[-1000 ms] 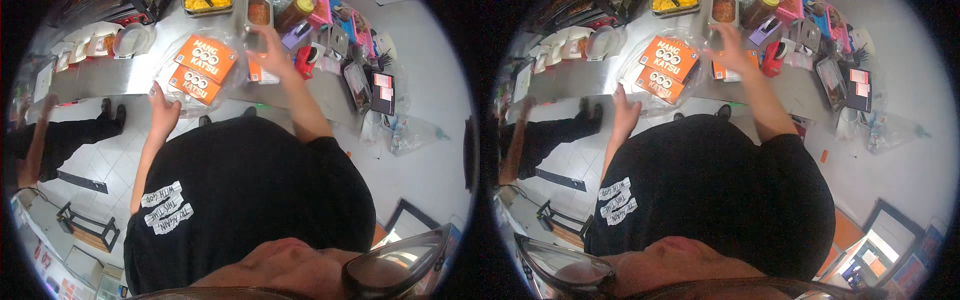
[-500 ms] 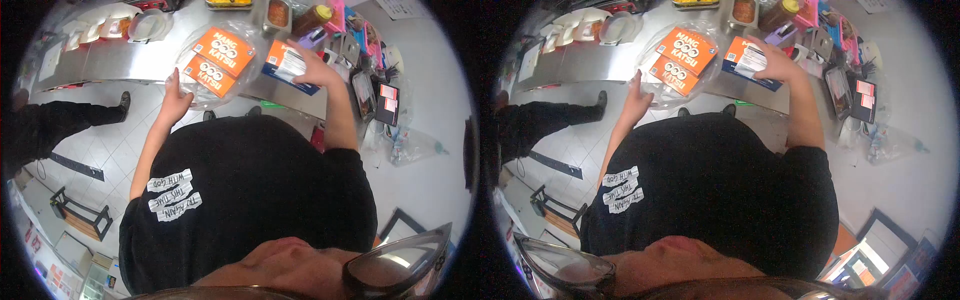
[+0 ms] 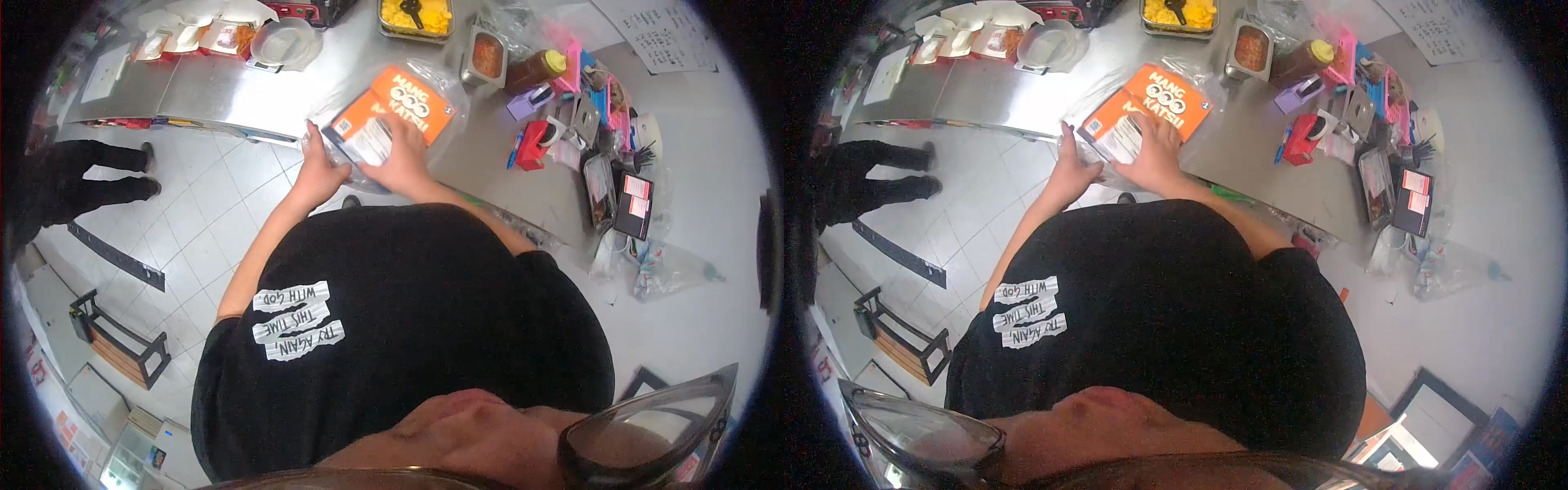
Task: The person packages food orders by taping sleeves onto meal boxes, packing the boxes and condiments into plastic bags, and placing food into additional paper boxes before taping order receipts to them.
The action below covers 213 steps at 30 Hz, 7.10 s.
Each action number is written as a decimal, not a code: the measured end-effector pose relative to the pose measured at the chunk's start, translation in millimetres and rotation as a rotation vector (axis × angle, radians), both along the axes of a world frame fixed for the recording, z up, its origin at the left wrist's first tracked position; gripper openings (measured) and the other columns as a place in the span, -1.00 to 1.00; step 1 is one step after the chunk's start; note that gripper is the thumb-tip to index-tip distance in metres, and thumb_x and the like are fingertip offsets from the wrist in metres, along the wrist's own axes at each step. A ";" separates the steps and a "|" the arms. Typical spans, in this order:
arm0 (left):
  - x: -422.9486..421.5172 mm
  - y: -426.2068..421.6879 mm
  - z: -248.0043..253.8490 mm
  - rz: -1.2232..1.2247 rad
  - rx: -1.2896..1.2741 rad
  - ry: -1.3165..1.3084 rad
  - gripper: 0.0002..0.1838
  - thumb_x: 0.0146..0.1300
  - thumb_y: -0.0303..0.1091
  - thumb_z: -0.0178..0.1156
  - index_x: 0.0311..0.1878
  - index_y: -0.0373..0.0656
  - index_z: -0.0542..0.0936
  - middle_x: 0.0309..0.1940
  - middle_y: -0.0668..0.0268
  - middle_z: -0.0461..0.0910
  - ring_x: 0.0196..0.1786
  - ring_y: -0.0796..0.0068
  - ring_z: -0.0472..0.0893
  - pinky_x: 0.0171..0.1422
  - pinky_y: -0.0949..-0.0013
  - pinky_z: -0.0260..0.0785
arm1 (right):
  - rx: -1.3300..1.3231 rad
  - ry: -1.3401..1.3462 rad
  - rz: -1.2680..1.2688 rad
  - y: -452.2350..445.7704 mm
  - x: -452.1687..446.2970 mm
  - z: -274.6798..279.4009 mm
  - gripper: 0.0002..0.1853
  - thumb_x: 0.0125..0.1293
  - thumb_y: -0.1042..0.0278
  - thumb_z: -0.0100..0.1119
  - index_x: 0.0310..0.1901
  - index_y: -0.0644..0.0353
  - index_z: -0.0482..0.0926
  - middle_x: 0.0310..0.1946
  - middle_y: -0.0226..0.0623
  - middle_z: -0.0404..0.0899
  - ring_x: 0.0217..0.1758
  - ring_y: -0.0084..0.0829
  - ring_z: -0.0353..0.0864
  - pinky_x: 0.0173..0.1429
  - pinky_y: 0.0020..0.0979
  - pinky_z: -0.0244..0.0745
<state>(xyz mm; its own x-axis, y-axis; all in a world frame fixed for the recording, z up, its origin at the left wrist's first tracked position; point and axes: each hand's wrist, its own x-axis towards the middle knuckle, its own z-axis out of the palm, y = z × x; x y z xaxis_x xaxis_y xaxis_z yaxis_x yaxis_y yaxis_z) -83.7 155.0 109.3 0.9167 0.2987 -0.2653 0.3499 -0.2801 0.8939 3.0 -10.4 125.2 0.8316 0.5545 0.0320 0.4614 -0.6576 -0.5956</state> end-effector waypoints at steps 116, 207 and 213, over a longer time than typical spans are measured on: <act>226.3 -482.2 217.9 0.009 -0.492 -0.308 -0.63 0.53 -0.14 -0.06 0.08 -0.24 0.54 -0.26 0.48 0.49 -0.27 0.71 0.36 -0.17 0.52 0.28 | 0.650 -0.446 0.095 -515.5 215.1 235.4 -0.87 0.28 0.43 0.20 -0.23 0.31 0.63 -0.37 -0.19 0.56 -0.37 -0.27 0.48 -0.23 -0.37 0.37; 243.9 -451.8 174.7 -0.241 -0.053 -0.006 -0.20 0.45 0.30 -0.33 0.26 -0.34 0.37 0.09 0.10 0.52 0.07 0.32 0.58 0.09 0.31 0.45 | 0.557 0.110 0.006 -541.7 255.4 171.4 -0.74 0.30 0.27 0.30 -0.09 0.27 0.67 -0.18 -0.27 0.67 -0.22 -0.53 0.57 -0.11 -0.46 0.46; 244.5 -476.8 186.1 0.064 -0.550 -0.250 -0.25 0.47 0.28 -0.32 0.10 -0.31 0.49 -0.26 0.25 0.58 -0.30 0.50 0.53 -0.24 0.46 0.34 | 0.528 -0.217 -0.487 -560.4 297.4 157.3 -0.78 0.28 0.36 0.25 -0.10 0.29 0.63 -0.23 -0.30 0.67 -0.22 -0.41 0.64 -0.07 -0.41 0.50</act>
